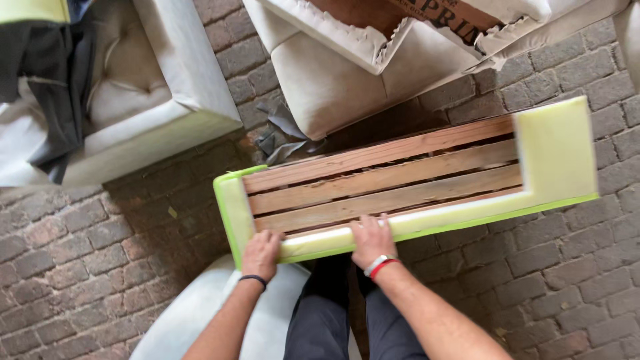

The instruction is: The person removes a cushion from a sofa, detaches a foam-covered wooden frame, and then fits a fabric cover over a foam cushion. The person smooths the cover and adjusts the edges to fit the cushion.

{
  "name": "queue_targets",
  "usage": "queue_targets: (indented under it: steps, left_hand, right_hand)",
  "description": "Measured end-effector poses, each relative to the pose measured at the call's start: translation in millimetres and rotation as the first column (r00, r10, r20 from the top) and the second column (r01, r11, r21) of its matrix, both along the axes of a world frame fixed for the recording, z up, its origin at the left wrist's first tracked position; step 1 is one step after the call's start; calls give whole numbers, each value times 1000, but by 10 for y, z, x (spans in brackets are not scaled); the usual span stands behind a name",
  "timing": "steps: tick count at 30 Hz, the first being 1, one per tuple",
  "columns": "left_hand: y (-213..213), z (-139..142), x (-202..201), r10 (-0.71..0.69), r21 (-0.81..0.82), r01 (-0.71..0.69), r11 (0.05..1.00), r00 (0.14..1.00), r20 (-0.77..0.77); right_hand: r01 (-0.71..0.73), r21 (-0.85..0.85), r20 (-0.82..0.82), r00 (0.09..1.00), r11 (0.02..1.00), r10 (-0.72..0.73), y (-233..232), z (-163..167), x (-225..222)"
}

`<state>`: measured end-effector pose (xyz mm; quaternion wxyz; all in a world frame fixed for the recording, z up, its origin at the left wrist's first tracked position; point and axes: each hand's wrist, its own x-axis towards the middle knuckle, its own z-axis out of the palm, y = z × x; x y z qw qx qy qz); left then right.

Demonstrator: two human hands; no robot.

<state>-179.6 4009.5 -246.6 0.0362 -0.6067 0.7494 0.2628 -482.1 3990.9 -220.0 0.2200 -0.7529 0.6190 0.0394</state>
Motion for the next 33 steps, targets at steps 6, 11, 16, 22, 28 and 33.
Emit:
queue_targets:
  steps: [6, 11, 16, 22, 28, 33]
  left_hand:
    - [209, 86, 223, 211, 81, -219, 972, 973, 98]
    - [323, 148, -369, 576, -86, -570, 817, 813, 89]
    - [500, -93, -1136, 936, -65, -934, 353, 350, 42]
    - [354, -588, -1589, 829, 573, -717, -398, -548, -109]
    - [443, -696, -1565, 634, 752, -368, -546, -769, 84]
    - [906, -708, -1513, 543, 720, -288, -631, -827, 145]
  right_hand:
    - [119, 81, 362, 922, 990, -140, -186, -242, 70]
    - [58, -140, 133, 990, 988, -40, -1175, -494, -519]
    - [-168, 196, 7, 985, 966, 170, -2176, -595, -526]
    - [-213, 467, -156, 936, 858, 317, -2277, -696, -343]
    - [-334, 584, -79, 883, 740, 462, -2240, -831, -453]
    - [-545, 529, 95, 799, 650, 594, -1915, -736, -260]
